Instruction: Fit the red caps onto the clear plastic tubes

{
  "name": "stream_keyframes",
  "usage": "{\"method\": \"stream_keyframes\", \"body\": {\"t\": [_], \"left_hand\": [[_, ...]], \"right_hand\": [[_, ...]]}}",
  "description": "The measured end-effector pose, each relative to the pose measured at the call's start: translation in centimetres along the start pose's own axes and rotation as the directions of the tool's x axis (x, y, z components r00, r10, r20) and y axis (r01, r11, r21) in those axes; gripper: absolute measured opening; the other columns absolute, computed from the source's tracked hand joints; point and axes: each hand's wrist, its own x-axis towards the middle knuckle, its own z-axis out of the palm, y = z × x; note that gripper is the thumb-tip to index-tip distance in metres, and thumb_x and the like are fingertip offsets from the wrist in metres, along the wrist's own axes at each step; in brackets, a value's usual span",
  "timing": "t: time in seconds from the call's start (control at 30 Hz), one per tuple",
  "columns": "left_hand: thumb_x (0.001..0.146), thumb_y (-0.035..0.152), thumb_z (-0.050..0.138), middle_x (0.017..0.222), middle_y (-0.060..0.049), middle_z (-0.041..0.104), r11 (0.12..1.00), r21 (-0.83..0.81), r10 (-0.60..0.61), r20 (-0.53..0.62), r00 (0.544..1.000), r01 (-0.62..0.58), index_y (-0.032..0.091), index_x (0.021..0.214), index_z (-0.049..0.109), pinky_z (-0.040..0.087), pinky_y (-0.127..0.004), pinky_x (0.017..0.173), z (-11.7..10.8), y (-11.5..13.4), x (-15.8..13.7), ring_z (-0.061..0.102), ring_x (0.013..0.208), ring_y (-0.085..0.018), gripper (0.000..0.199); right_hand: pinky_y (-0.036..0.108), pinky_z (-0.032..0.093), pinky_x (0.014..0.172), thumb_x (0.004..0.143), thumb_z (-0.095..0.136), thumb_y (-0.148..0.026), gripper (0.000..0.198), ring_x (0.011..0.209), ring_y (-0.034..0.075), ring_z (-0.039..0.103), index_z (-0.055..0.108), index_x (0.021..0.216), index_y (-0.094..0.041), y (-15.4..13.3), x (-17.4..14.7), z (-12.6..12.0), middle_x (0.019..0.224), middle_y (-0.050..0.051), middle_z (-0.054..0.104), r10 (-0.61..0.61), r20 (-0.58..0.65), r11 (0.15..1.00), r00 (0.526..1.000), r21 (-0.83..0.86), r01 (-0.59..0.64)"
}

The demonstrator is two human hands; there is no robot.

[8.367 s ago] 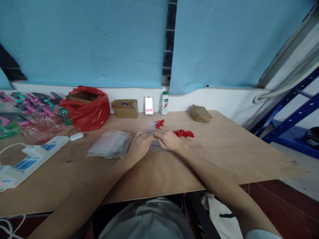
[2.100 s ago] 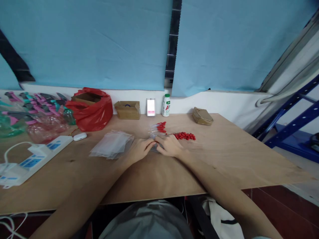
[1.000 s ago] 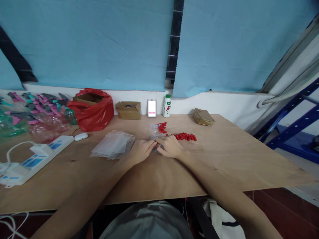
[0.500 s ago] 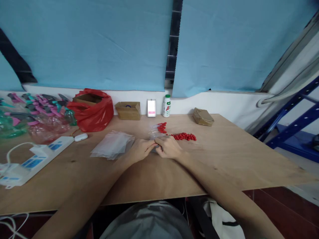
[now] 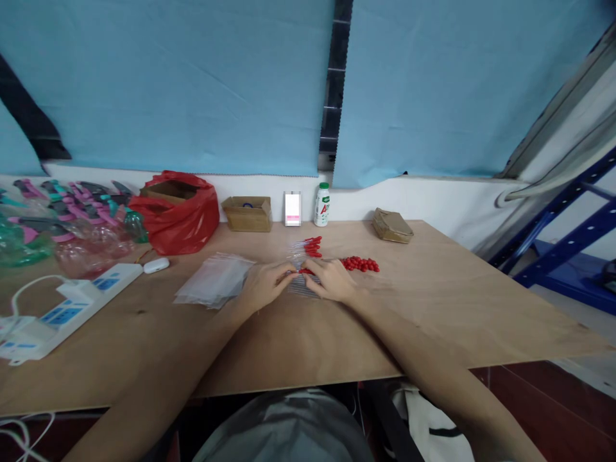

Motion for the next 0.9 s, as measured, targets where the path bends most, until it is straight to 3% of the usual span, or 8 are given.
{"method": "stream_keyframes", "body": {"t": [0.17,0.37,0.57,0.77,0.9], "left_hand": [[0.108,0.048,0.05,0.088,0.0,0.076,0.996,0.041,-0.082,-0.01,0.997,0.082,0.024,0.105,0.07,0.041,-0.028,0.071,-0.1,1.0,0.1,0.067,0.075,-0.016,0.031],[0.113,0.037,0.031,0.092,-0.004,0.077,0.996,0.077,-0.048,0.091,0.995,0.041,0.022,0.099,0.067,0.041,-0.029,0.071,-0.1,1.3,0.0,0.071,0.083,-0.019,0.042],[0.113,0.036,0.031,0.093,-0.006,0.078,0.994,0.106,-0.048,0.127,0.991,0.034,0.021,0.104,0.067,0.047,-0.031,0.074,0.5,1.4,-0.2,0.073,0.085,-0.02,0.04],[0.112,0.034,0.035,0.1,-0.009,0.081,0.983,0.182,-0.054,0.192,0.98,0.019,0.02,0.114,0.069,0.049,-0.031,0.073,0.7,2.0,-0.1,0.076,0.084,-0.022,0.037],[0.111,0.031,0.037,0.1,-0.011,0.081,0.981,0.194,-0.02,0.223,0.975,-0.025,0.019,0.111,0.071,0.049,-0.031,0.071,0.6,2.0,0.1,0.076,0.083,-0.023,0.036]], "right_hand": [[0.029,0.028,0.067,0.107,0.046,-0.032,0.022,0.079,0.018,0.064,0.063,0.111,-0.019,0.0,0.1,0.1,0.094,0.005,0.075,0.047,0.035,0.999,0.998,-0.001,-0.047],[0.029,0.027,0.066,0.106,0.047,-0.032,0.021,0.08,0.018,0.064,0.063,0.112,-0.02,-0.2,0.1,-0.1,0.101,0.006,0.076,0.07,0.062,0.997,0.996,-0.028,-0.069],[0.029,0.026,0.064,0.106,0.048,-0.038,0.024,0.084,0.018,0.063,0.065,0.109,-0.02,-0.3,0.1,-0.3,0.108,0.007,0.073,0.033,0.051,0.999,0.998,-0.039,-0.031],[0.03,0.022,0.062,0.097,0.053,-0.029,0.017,0.071,0.016,0.056,0.068,0.098,-0.02,-1.0,0.2,0.3,0.092,0.004,0.073,0.039,0.059,0.997,0.997,-0.061,-0.036],[0.031,0.018,0.061,0.092,0.053,-0.028,0.018,0.064,0.015,0.052,0.069,0.093,-0.02,-1.5,0.2,0.5,0.085,0.003,0.073,0.053,0.068,0.996,0.996,-0.073,-0.048]]}}
